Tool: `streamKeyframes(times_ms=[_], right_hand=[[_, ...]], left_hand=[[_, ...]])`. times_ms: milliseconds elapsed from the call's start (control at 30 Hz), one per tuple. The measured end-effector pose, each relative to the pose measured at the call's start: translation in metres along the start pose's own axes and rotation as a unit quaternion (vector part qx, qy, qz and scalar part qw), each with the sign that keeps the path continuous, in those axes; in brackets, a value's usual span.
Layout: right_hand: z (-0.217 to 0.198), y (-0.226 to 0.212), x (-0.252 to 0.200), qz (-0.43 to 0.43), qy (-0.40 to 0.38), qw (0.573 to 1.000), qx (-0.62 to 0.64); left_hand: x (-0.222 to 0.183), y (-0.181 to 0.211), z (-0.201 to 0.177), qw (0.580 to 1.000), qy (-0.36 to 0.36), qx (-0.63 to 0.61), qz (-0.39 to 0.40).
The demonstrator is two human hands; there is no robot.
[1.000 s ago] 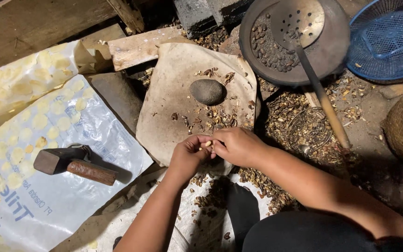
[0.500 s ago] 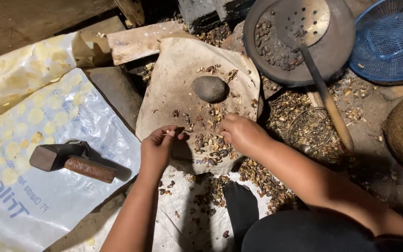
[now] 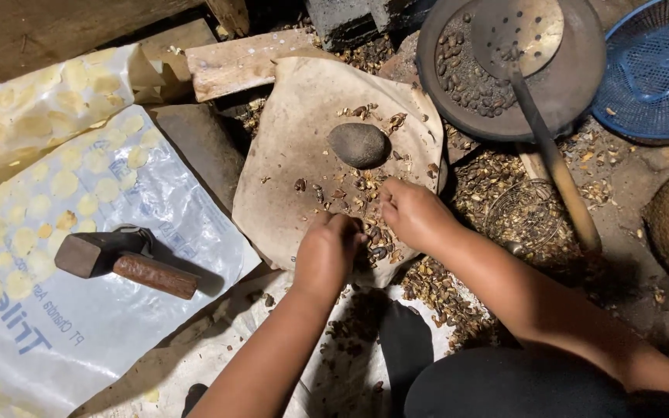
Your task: Cracking nuts using a stone and a wooden hammer to extract kernels
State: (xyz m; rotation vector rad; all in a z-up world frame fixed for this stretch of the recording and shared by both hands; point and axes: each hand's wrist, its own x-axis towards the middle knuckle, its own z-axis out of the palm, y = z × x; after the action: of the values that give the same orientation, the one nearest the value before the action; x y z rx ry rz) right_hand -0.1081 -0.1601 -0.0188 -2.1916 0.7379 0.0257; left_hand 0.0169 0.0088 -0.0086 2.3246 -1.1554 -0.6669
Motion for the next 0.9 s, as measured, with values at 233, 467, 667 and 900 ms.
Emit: streamKeyframes(times_ms=[233,467,667,900], right_hand=[[-0.028,-0.015,-0.011,0.032,0.051,0.995,0.085],[-0.023,-0.025,-0.008,0.084,-0.064,0.959,0.262],[-0.003,-0.034,-0.010,0.065,-0.103,0.926,0.357],[-0.011,-0.043,-0.011,-0.020,-0.078,0.958,0.275]], left_hand=[[-0.004,0.003,-0.004,0.996,-0.010,0.081,0.028],[0.005,-0.022,0.008,0.936,0.007,-0.333,-0.117],[0.001,-0.006,-0.005,0.807,-0.017,-0.555,-0.199],[0.000,-0.007,-0.011,0.793,-0.037,-0.575,-0.198]])
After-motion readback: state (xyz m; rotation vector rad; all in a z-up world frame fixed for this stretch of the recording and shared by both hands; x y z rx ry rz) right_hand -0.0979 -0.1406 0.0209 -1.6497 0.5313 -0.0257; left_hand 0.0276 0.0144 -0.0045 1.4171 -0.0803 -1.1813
